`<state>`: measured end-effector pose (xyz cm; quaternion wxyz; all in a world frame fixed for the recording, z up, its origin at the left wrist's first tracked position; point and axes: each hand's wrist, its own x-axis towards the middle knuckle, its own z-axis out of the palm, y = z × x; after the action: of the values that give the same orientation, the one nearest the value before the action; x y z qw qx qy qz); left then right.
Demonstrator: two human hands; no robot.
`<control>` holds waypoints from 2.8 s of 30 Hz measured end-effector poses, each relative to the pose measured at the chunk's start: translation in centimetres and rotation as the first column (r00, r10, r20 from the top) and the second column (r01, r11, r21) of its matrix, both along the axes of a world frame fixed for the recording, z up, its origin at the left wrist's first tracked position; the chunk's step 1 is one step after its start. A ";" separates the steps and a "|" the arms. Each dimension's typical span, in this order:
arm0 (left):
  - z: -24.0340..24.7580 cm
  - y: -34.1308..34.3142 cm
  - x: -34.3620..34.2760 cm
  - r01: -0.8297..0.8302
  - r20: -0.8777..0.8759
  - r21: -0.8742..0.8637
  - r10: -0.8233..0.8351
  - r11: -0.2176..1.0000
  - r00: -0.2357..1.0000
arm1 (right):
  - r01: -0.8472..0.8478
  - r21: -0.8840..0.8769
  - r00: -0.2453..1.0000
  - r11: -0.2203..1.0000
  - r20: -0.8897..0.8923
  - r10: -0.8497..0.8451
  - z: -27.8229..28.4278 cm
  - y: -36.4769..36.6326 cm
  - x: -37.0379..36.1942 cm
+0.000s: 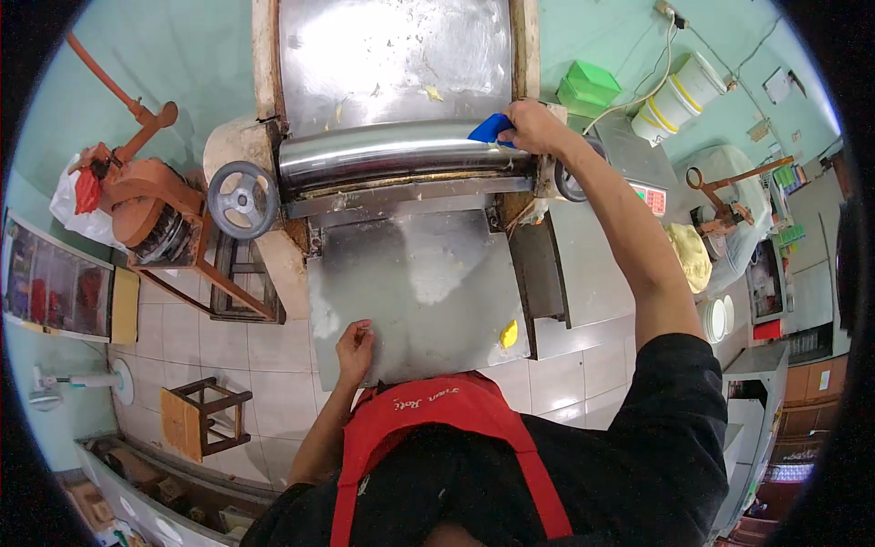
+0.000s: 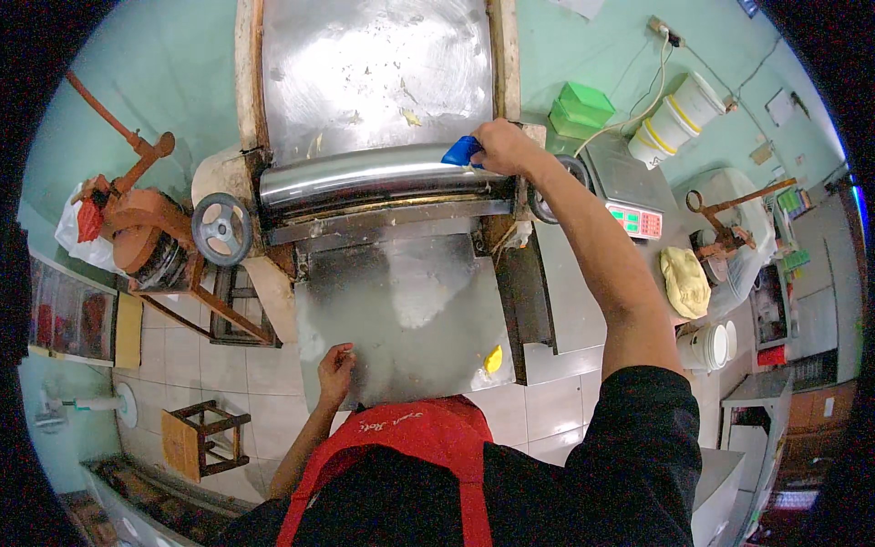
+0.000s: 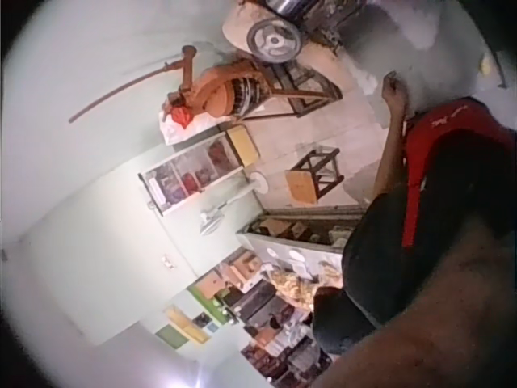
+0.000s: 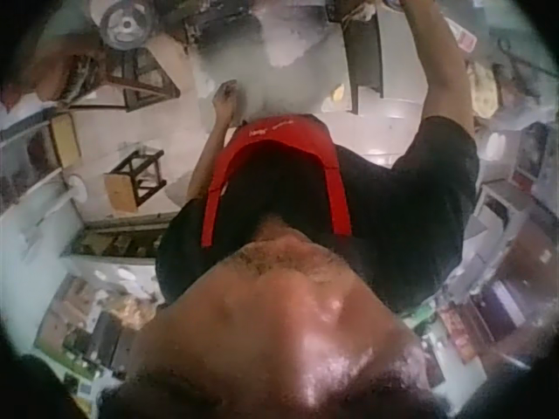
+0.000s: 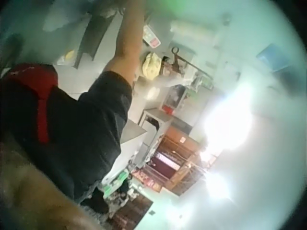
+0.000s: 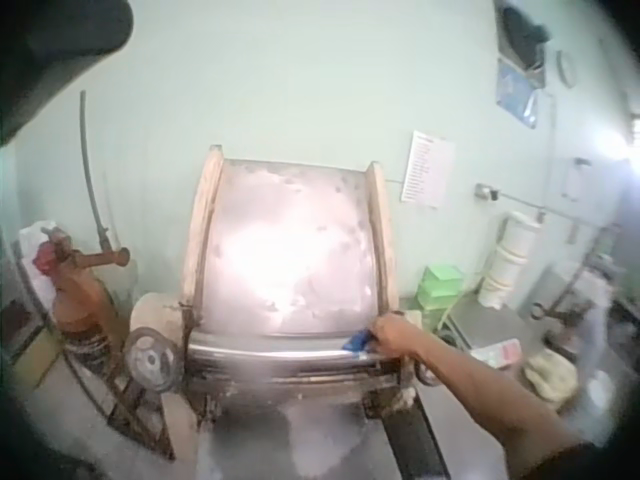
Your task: The person kneads a large mass of yellow dough, feeds it through a dough sheeter multiple times to flatten it, and cleans the machine with a blue scraper. They then weigh a portion of the dough on a digital scale and cut it into smaller pieces.
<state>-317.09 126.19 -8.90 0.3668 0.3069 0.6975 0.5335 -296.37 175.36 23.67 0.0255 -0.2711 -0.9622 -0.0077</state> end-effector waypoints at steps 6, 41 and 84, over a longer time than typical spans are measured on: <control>-0.1 -1.0 -0.1 0.007 -0.037 -0.014 -0.007 1.000 0.999 | 0.024 0.008 0.999 1.000 -0.026 -0.023 0.7 -1.0 -0.4; 2.8 8.8 3.2 0.005 0.194 0.025 -0.010 1.000 0.981 | 0.393 0.287 0.878 0.874 -0.400 -0.263 -8.9 -15.7 -3.0; 12.0 3.1 -2.1 0.110 0.120 0.048 -0.115 0.993 0.986 | 0.363 -0.061 0.712 0.930 -0.626 -0.319 -0.1 -8.7 -1.7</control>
<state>-319.22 129.34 3.11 0.4321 0.3202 0.6442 0.5438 -298.11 166.65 23.53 0.3506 -0.4296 -0.8309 0.0461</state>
